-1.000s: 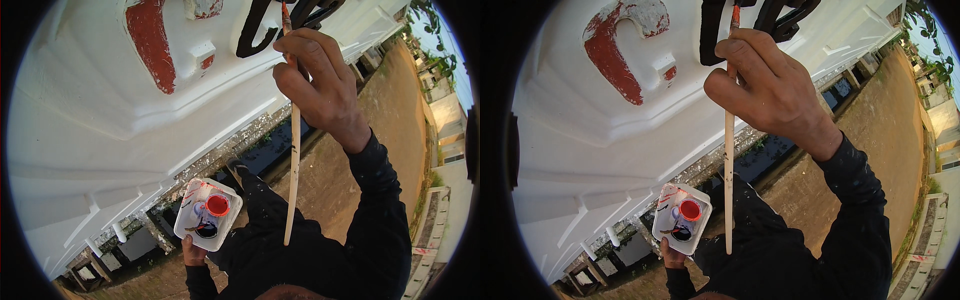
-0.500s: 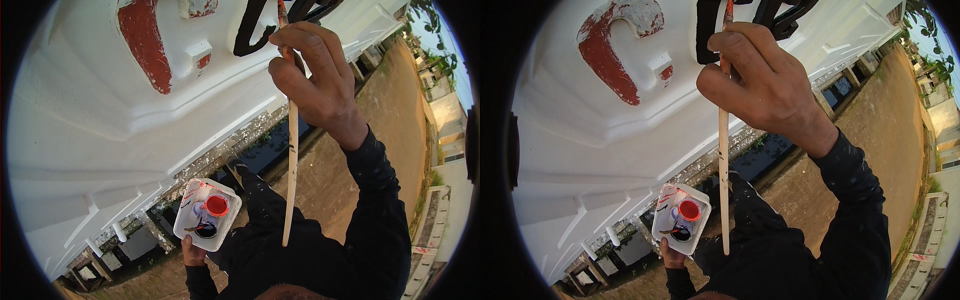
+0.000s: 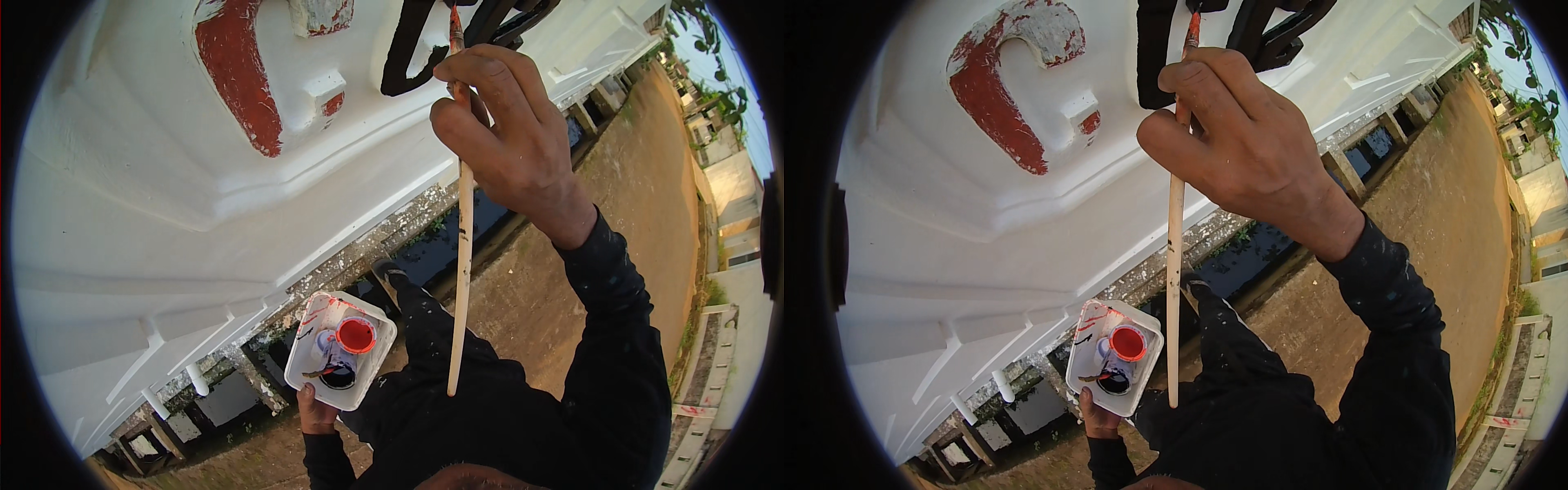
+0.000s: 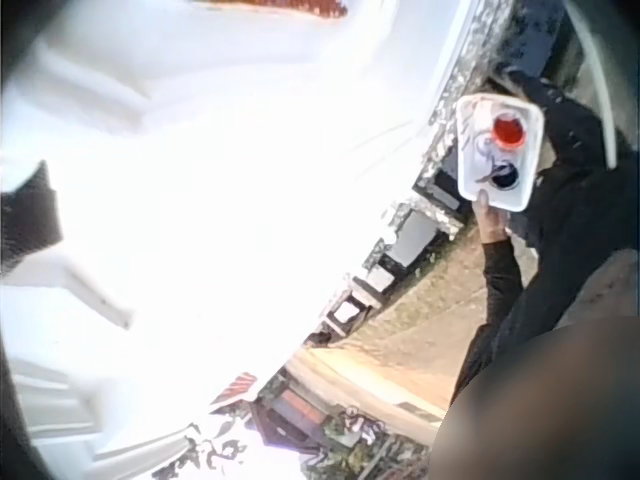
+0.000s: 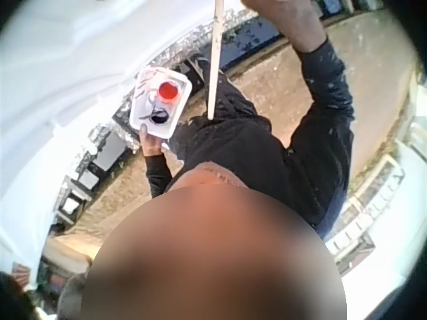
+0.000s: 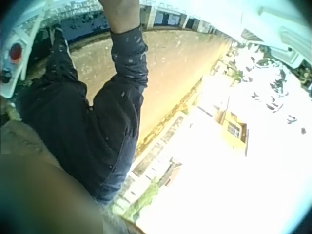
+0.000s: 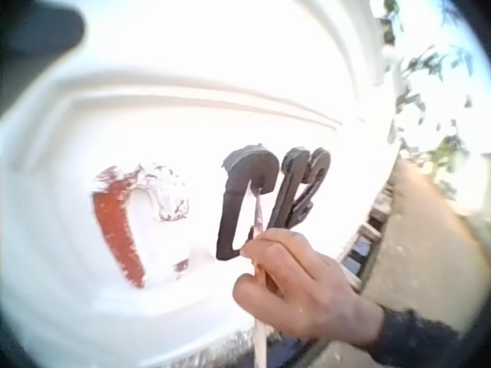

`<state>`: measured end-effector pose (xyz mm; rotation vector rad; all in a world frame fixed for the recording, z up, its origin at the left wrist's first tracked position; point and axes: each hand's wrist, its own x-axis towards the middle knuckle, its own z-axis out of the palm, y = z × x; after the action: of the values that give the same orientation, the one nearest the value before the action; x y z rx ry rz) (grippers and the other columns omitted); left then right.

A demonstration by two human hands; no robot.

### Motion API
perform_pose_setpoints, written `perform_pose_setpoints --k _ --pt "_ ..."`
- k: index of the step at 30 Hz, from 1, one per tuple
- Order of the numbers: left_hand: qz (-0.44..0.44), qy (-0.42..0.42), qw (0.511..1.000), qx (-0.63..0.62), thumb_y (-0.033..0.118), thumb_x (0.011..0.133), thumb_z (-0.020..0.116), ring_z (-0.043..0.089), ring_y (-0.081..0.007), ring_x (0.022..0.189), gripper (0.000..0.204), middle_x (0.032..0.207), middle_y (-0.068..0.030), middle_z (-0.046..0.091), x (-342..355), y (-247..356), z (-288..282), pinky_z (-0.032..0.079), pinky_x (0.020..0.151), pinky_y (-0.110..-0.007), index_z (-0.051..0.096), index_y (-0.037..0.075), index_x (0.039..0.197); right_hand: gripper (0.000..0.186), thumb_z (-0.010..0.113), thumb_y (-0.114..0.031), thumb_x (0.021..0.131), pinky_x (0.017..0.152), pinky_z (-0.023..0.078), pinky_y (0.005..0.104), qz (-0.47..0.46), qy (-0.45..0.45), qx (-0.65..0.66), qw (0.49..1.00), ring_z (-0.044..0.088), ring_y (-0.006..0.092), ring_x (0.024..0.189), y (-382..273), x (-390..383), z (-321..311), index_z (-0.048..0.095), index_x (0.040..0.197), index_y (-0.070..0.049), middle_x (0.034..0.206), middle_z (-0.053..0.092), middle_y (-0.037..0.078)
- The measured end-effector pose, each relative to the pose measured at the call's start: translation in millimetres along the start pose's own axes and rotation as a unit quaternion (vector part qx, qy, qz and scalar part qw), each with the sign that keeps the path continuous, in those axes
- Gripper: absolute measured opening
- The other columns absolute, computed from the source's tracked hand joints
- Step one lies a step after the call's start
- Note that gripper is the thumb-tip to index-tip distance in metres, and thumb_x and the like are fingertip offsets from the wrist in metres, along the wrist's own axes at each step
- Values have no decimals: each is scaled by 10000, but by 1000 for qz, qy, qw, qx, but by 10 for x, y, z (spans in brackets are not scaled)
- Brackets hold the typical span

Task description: Painting raised numbers on a white outdoor wall.

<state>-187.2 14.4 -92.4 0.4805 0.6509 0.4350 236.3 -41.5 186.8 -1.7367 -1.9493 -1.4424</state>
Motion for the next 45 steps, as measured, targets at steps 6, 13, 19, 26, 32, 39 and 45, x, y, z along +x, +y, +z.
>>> perform_pose_setpoints --k 6,13,19,26,32,39,45 --pt "6 -7 1000 -2 421 820 756 560 -292 1229 774 1335 -112 580 21 8 17 422 1089 -449 441 55 1425 163 654 10 782 704 569 293 0 0 -2 1000 616 249 1003 -33 -1 6 562 818 -120 998 597 89" --pt "4 -24 1000 -6 406 825 750 559 -295 1230 758 1333 -117 580 32 52 105 419 1092 -454 443 53 1422 154 653 6 795 712 573 293 9 -14 2 1000 612 245 996 -36 5 -42 566 824 -118 997 591 92" --pt "4 -14 1000 -8 394 819 757 536 -298 1259 789 1373 -115 553 9 45 118 405 1107 -459 415 59 1447 190 653 41 751 710 578 305 23 -3 -1 1000 619 249 968 -46 40 -116 550 809 -107 992 594 101" --pt "11 -19 1000 -17 385 823 757 539 -296 1257 780 1370 -117 555 4 49 181 408 1105 -458 419 58 1445 219 651 78 723 679 569 294 37 13 37 999 621 257 977 -47 2 -212 548 788 -105 986 602 94" --pt "11 -23 1000 -9 387 824 760 539 -295 1258 783 1375 -119 553 7 81 244 405 1109 -454 418 56 1446 205 664 55 726 659 560 291 41 30 23 998 625 260 971 -7 47 -190 537 758 -102 989 607 93" --pt "22 -4 1000 18 414 831 748 522 -296 1284 816 1406 -124 529 -51 122 273 394 1122 -456 389 52 1468 201 665 79 703 680 558 310 74 57 78 993 624 283 988 57 42 -273 575 784 -82 1050 628 116" --pt "17 -9 1000 20 468 841 717 481 -305 1330 859 1457 -116 479 -84 234 696 376 1137 -489 332 86 1507 222 703 133 728 754 562 331 243 157 244 926 623 320 1004 -109 -420 -599 585 825 -27 1113 625 169"
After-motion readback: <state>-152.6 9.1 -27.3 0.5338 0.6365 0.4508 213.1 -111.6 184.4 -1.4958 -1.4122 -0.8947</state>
